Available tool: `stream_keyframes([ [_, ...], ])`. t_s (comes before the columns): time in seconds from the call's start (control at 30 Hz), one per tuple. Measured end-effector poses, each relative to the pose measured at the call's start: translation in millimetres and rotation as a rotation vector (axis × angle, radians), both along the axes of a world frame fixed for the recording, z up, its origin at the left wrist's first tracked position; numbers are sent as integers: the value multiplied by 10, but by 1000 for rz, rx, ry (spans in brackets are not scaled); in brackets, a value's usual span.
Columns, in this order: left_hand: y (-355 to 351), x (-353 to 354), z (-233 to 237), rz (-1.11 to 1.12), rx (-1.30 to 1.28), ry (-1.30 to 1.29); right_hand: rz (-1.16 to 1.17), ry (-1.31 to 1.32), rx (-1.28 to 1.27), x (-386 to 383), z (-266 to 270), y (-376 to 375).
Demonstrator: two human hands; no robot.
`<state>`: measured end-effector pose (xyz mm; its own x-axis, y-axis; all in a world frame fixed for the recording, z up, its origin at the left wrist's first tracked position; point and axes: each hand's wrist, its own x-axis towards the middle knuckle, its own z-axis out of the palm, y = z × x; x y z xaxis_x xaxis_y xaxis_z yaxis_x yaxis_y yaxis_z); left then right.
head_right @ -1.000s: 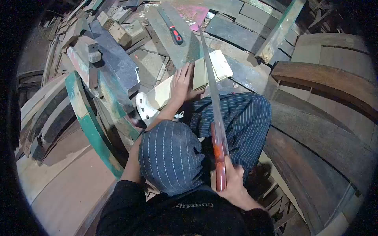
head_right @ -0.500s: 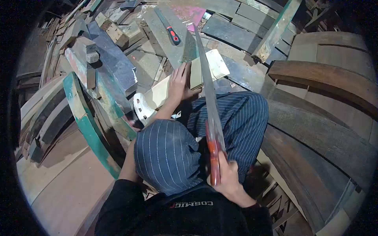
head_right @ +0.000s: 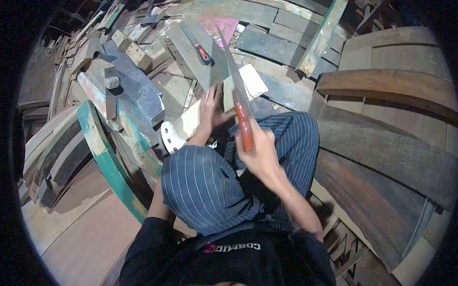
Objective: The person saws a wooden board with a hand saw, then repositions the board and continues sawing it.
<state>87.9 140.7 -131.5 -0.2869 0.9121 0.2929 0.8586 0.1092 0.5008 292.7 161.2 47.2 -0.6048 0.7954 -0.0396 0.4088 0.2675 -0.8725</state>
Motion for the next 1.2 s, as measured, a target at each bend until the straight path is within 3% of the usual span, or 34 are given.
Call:
stream_keyframes([
  [0.1,-17,3,-61,21,25,85,71,23,-59,615,220,-570],
  [0.13,-12,8,-6,12,14,43,127,-47,35,830,306,-784],
  [0.17,52,-22,2,10,27,45,179,-105,150,951,331,-873],
  [0.27,4,37,5,28,51,44,240,-101,127,1077,322,-839],
  [0.33,-7,25,-24,28,35,33,167,-116,76,946,222,-610],
  [0.37,-17,33,-6,30,13,39,115,-26,170,774,119,-414],
  [0.4,-10,28,-4,28,17,41,63,-56,82,666,-32,-243],
  [0.5,-4,41,-19,27,37,38,21,59,282,195,-477,86],
  [0.57,1,32,-5,22,56,39,28,46,191,20,-581,69],
  [0.77,-53,74,-10,27,15,8,-23,-86,27,679,223,-537],
  [0.8,-26,54,-4,23,6,6,15,-124,162,886,266,-645],
  [0.87,-23,50,41,19,-9,-7,-157,-58,-70,1207,398,-845],
  [0.9,-22,56,47,27,-16,-10,-130,-149,88,1320,417,-804],
  [0.97,-27,48,37,17,-16,-11,-154,-11,0,1427,250,-802],
  [1.07,-29,46,27,29,-9,2,-136,-63,167,1254,373,-839],
  [1.1,-37,43,21,29,-14,4,-175,-31,23,1280,329,-818],
  [1.17,-28,43,14,29,-18,7,-126,-46,230,1313,391,-692],
  [1.2,-29,44,16,33,-29,-6,-237,-84,-61,1251,606,-692],
])
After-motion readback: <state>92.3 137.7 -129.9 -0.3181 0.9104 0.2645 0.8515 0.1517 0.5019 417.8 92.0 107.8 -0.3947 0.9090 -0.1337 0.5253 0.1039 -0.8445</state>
